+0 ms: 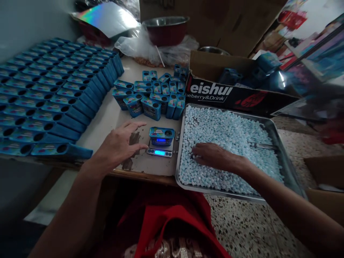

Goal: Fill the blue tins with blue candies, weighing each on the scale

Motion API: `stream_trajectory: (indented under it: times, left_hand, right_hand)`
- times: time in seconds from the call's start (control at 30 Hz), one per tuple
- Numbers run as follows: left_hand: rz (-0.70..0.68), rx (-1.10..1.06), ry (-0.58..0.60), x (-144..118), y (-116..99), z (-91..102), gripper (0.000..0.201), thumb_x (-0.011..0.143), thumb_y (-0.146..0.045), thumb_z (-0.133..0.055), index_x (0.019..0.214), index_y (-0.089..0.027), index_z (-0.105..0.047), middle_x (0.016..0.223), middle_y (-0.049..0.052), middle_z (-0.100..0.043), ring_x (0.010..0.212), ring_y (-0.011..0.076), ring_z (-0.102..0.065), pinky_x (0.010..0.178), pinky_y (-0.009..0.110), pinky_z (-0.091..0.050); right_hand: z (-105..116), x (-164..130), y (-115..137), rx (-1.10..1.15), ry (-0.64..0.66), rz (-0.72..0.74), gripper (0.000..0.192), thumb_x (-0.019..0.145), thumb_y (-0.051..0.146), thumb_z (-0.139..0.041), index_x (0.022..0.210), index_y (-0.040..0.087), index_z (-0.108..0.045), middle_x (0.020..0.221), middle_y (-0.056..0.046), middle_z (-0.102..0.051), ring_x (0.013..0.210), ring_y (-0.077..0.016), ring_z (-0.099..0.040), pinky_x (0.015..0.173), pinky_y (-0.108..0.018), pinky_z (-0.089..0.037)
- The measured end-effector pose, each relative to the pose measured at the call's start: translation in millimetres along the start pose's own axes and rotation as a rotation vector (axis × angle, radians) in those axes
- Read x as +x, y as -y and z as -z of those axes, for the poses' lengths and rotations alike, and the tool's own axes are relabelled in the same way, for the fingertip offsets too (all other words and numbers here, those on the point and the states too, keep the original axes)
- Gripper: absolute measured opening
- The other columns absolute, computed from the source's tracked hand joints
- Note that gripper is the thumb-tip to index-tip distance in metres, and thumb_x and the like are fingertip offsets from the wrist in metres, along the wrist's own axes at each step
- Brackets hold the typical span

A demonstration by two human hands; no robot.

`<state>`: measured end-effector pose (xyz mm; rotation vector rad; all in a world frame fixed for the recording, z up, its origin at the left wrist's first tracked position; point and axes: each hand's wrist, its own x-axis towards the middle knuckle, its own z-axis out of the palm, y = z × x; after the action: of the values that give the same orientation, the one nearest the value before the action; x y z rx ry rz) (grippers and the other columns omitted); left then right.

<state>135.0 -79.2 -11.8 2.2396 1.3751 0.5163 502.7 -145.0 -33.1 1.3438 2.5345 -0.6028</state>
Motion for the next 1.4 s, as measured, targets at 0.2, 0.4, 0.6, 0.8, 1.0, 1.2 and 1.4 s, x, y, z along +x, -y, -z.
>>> stream_trajectory:
  times: [0.2,0.4,0.6,0.8,1.0,1.2,1.4]
  left_hand:
    - [0.033,0.032,-0.002,2,-4,6.3,0.063,0.089,-0.037,-0.08,0.147,-0.021,-0.063,0.148,0.011,-0.066,0.132,0.0326,-0.066,0.118,0.046,-0.05]
    - [0.011,0.014,-0.032,3,18,10.9,0.057,0.094,-0.035,-0.078,0.147,-0.02,-0.063,0.141,0.011,-0.068,0.118,0.0281,-0.071,0.105,0.043,-0.055]
    - [-0.007,-0.035,-0.008,-2,49,3.1,0.062,0.091,-0.046,-0.08,0.147,-0.023,-0.064,0.138,0.011,-0.069,0.118,0.0311,-0.072,0.105,0.046,-0.056]
    - [0.028,-0.055,0.002,-7,53,2.6,0.061,0.091,-0.049,-0.079,0.146,-0.026,-0.067,0.144,0.009,-0.067,0.128,0.0336,-0.068,0.113,0.047,-0.054]
    - [0.003,-0.068,-0.034,-8,51,5.7,0.062,0.089,-0.042,-0.083,0.145,-0.023,-0.067,0.143,0.01,-0.069,0.121,0.0311,-0.071,0.107,0.045,-0.057]
    - [-0.062,-0.073,-0.185,-10,33,10.3,0.043,0.091,-0.023,-0.082,0.133,-0.018,-0.073,0.127,0.008,-0.076,0.11,0.0242,-0.074,0.103,0.038,-0.058]
    - [-0.195,-0.114,-0.241,11,-2,-0.6,0.031,0.09,-0.023,-0.085,0.121,-0.02,-0.078,0.12,0.006,-0.08,0.113,0.0245,-0.075,0.105,0.038,-0.057]
  right_hand:
    - [26,3,-17,0.332,-0.072,-0.038,0.017,0.102,0.02,-0.059,0.104,0.023,-0.076,0.107,-0.007,-0.078,0.097,-0.0226,-0.07,0.085,-0.034,-0.048]
    - [66,33,9,0.527,-0.274,-0.068,0.012,0.098,0.029,-0.069,0.102,0.021,-0.077,0.09,-0.001,-0.074,0.077,-0.0155,-0.062,0.069,-0.028,-0.041]
    - [102,68,48,0.34,-0.364,0.12,0.013,0.096,0.011,-0.069,0.099,0.019,-0.079,0.095,-0.002,-0.072,0.082,-0.0139,-0.062,0.075,-0.026,-0.042]
    - [97,80,57,0.269,-0.327,0.164,0.025,0.094,0.008,-0.072,0.108,0.023,-0.085,0.103,-0.004,-0.079,0.087,-0.0161,-0.071,0.079,-0.028,-0.048]
    - [96,79,59,0.495,-0.494,0.043,0.021,0.088,0.013,-0.08,0.104,0.025,-0.088,0.095,-0.003,-0.082,0.082,-0.0173,-0.071,0.079,-0.032,-0.053]
    - [76,42,6,1.292,-0.704,-0.352,0.022,0.076,0.031,-0.094,0.095,0.026,-0.085,0.095,-0.002,-0.082,0.087,-0.0156,-0.073,0.084,-0.029,-0.061]
    - [24,-1,-25,1.4,-0.58,-0.517,0.036,0.064,0.035,-0.101,0.093,0.023,-0.084,0.095,-0.003,-0.083,0.095,-0.0189,-0.078,0.097,-0.032,-0.062]
